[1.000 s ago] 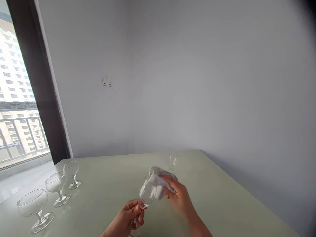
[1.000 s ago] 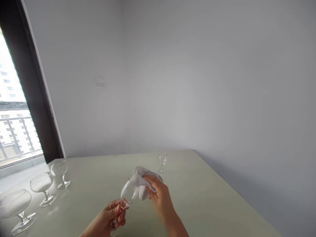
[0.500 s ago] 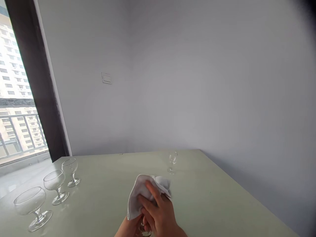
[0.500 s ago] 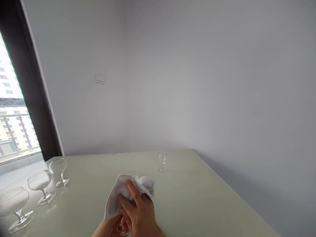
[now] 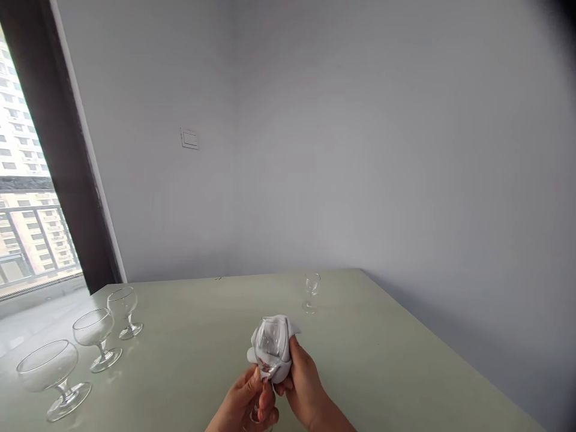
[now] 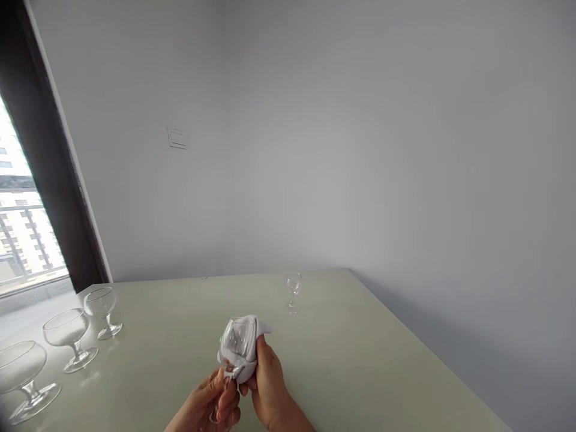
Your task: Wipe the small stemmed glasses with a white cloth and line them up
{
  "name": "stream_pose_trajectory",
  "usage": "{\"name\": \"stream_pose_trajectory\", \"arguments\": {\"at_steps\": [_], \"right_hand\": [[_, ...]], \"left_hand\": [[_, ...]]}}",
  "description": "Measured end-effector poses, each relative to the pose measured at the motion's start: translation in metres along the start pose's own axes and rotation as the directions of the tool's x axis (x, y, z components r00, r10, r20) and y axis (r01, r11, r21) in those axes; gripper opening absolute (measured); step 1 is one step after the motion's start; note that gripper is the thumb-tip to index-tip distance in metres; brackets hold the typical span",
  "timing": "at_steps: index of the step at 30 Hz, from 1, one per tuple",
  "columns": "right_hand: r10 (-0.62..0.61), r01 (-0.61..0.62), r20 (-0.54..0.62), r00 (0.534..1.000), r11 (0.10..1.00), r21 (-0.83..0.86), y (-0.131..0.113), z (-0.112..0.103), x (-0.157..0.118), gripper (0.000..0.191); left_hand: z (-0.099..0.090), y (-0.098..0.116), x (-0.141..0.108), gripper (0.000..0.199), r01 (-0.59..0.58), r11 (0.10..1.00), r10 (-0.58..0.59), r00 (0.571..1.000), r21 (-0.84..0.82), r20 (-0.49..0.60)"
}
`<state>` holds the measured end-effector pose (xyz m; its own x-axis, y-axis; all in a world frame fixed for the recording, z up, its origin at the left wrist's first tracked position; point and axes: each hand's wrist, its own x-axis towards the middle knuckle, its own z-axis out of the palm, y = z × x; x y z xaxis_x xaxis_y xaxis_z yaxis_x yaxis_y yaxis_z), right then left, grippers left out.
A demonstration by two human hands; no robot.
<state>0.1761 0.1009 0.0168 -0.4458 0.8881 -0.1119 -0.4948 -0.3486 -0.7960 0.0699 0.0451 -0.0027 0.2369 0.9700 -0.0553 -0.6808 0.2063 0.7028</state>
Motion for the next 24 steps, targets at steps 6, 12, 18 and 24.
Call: {"name": "stream_pose_trajectory", "arguments": {"at_steps": [6,12,18,24], "right_hand": [[-0.015,0.057,0.205,0.979,0.978,-0.201,0.002,0.005,-0.007,0.062],[-0.006,0.036,0.12,0.993,0.966,-0.254,0.012,0.001,-0.003,0.057],[0.055,0.006,0.198,0.979,0.956,-0.295,0.017,0.0,-0.004,0.057],[0.091,-0.036,0.146,0.985,0.939,-0.341,0.016,-0.002,-0.006,0.056]], "left_hand": [[-0.007,0.001,0.004,0.029,-0.115,0.985,0.144,0.961,0.132,-0.237],[-0.023,-0.007,0.012,0.038,-0.153,0.959,0.225,0.922,0.238,-0.316],[-0.027,0.005,0.01,0.074,-0.222,0.83,0.463,0.785,0.511,-0.411],[-0.015,0.027,-0.001,0.051,-0.219,0.742,0.473,0.84,0.634,-0.264]]}}
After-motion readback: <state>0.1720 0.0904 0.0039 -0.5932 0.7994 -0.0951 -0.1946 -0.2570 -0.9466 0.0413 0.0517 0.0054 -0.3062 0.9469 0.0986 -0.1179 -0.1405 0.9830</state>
